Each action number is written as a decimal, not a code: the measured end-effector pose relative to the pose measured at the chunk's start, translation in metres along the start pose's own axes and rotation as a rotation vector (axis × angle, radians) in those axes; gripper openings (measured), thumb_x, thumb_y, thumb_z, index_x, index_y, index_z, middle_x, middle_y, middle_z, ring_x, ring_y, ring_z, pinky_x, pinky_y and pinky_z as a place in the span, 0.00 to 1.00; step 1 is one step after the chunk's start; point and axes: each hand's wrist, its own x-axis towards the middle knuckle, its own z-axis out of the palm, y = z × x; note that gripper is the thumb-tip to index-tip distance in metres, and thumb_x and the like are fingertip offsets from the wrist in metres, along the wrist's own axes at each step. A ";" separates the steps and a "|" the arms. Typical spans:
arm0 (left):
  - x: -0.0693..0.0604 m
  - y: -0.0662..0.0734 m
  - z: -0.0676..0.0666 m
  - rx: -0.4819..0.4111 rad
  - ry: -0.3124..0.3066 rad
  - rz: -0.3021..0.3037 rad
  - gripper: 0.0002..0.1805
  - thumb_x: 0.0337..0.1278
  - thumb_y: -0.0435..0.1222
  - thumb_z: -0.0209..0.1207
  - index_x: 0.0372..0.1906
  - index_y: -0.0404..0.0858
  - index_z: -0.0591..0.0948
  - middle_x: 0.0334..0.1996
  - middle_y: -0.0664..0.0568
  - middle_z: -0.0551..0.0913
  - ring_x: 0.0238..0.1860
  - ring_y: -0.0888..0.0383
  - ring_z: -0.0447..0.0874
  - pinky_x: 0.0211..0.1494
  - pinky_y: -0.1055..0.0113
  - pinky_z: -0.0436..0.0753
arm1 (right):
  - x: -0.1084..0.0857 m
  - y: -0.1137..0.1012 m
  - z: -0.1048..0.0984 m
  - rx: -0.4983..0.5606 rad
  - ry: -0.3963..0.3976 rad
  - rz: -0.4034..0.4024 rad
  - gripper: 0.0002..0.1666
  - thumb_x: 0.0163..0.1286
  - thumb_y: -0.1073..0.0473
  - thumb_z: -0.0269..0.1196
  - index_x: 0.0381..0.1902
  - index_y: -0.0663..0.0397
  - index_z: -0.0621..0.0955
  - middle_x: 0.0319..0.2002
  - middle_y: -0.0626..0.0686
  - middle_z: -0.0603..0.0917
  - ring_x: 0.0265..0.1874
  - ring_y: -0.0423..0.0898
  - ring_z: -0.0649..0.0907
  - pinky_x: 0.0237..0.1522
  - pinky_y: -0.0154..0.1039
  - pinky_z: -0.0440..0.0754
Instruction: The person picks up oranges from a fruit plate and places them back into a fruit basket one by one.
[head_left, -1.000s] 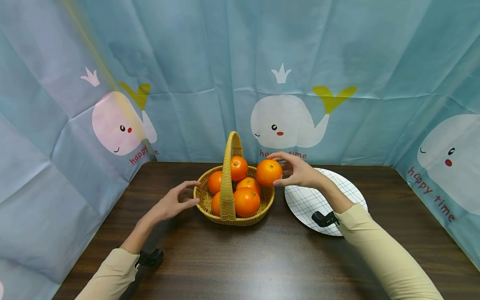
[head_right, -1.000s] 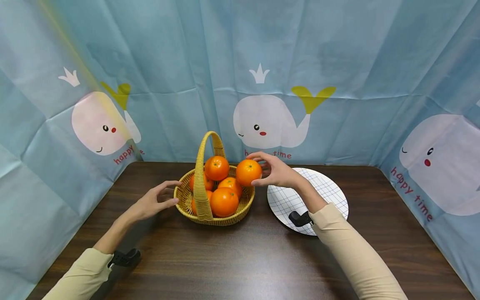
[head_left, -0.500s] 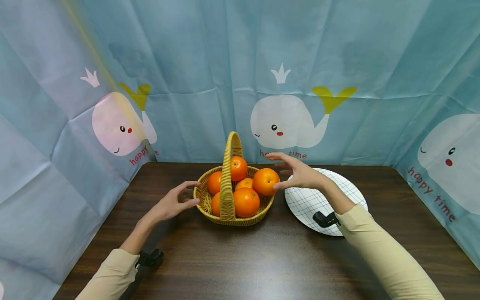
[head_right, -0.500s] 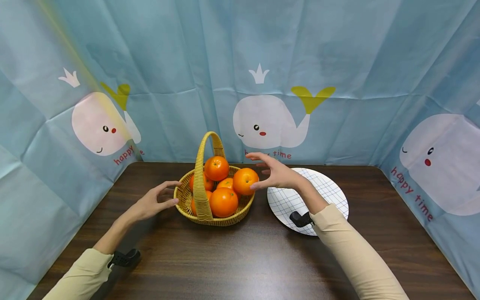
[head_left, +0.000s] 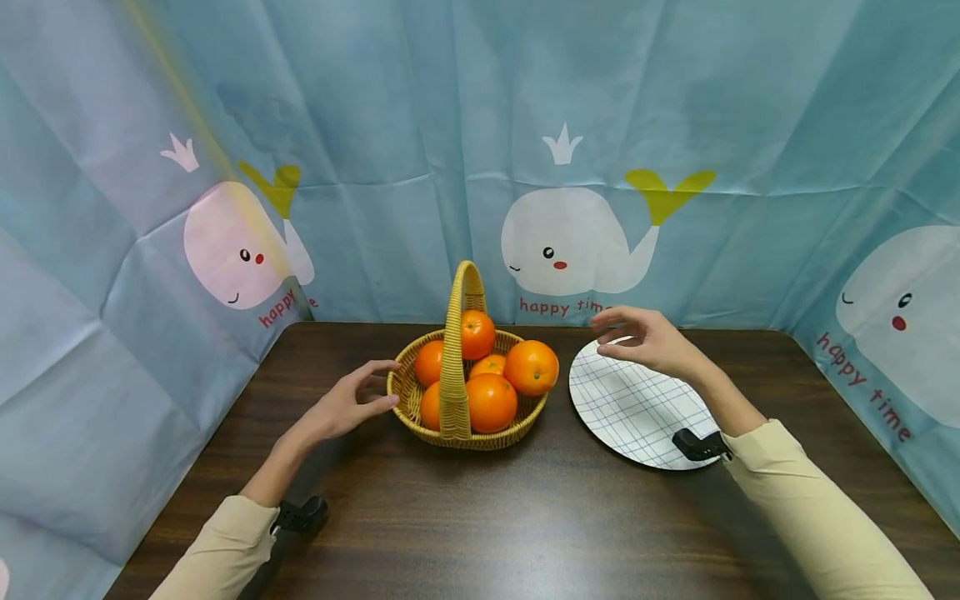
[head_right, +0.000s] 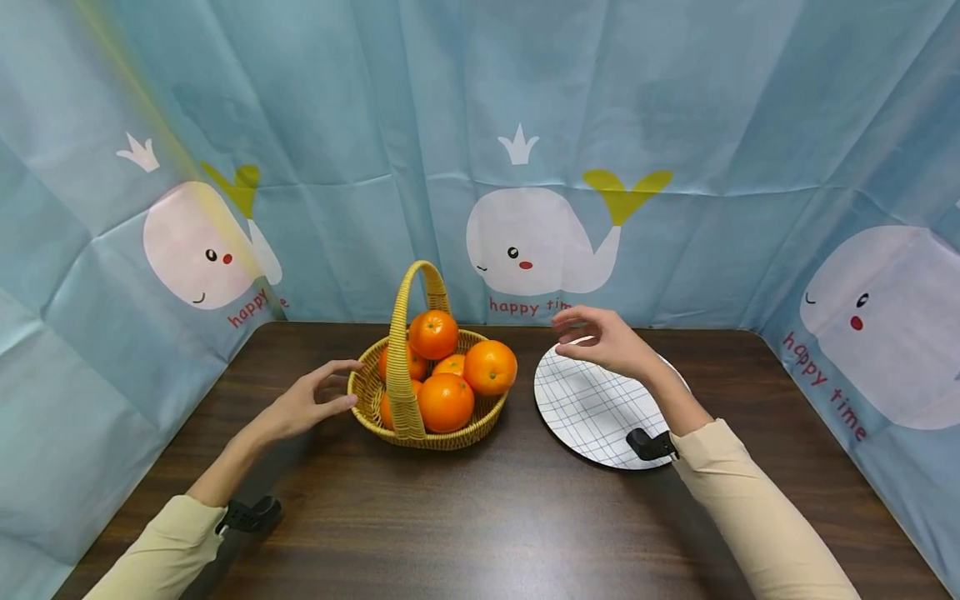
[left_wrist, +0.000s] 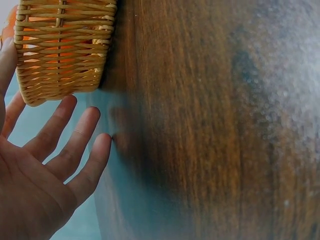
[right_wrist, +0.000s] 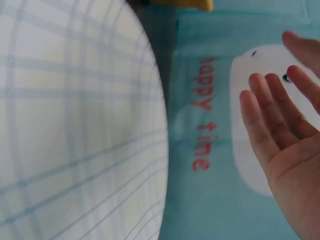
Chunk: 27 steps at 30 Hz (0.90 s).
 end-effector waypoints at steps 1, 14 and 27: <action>0.000 0.000 0.000 0.003 -0.001 -0.001 0.28 0.71 0.36 0.63 0.71 0.35 0.70 0.66 0.36 0.71 0.61 0.37 0.75 0.58 0.41 0.78 | -0.004 0.003 -0.002 -0.023 0.018 0.007 0.23 0.69 0.67 0.69 0.60 0.62 0.79 0.55 0.60 0.82 0.51 0.60 0.84 0.51 0.39 0.83; -0.004 0.001 -0.001 0.058 0.001 -0.010 0.29 0.72 0.38 0.62 0.72 0.38 0.68 0.66 0.36 0.71 0.62 0.36 0.74 0.57 0.40 0.78 | -0.062 0.027 -0.013 -0.118 0.101 0.046 0.14 0.72 0.67 0.66 0.54 0.62 0.82 0.49 0.66 0.83 0.43 0.51 0.87 0.42 0.36 0.85; -0.025 0.008 -0.014 0.329 0.117 0.020 0.33 0.74 0.43 0.59 0.77 0.43 0.64 0.65 0.36 0.74 0.64 0.36 0.73 0.61 0.34 0.71 | -0.092 0.018 -0.009 -0.470 0.239 0.030 0.10 0.70 0.64 0.69 0.48 0.57 0.84 0.45 0.54 0.85 0.42 0.53 0.86 0.42 0.46 0.86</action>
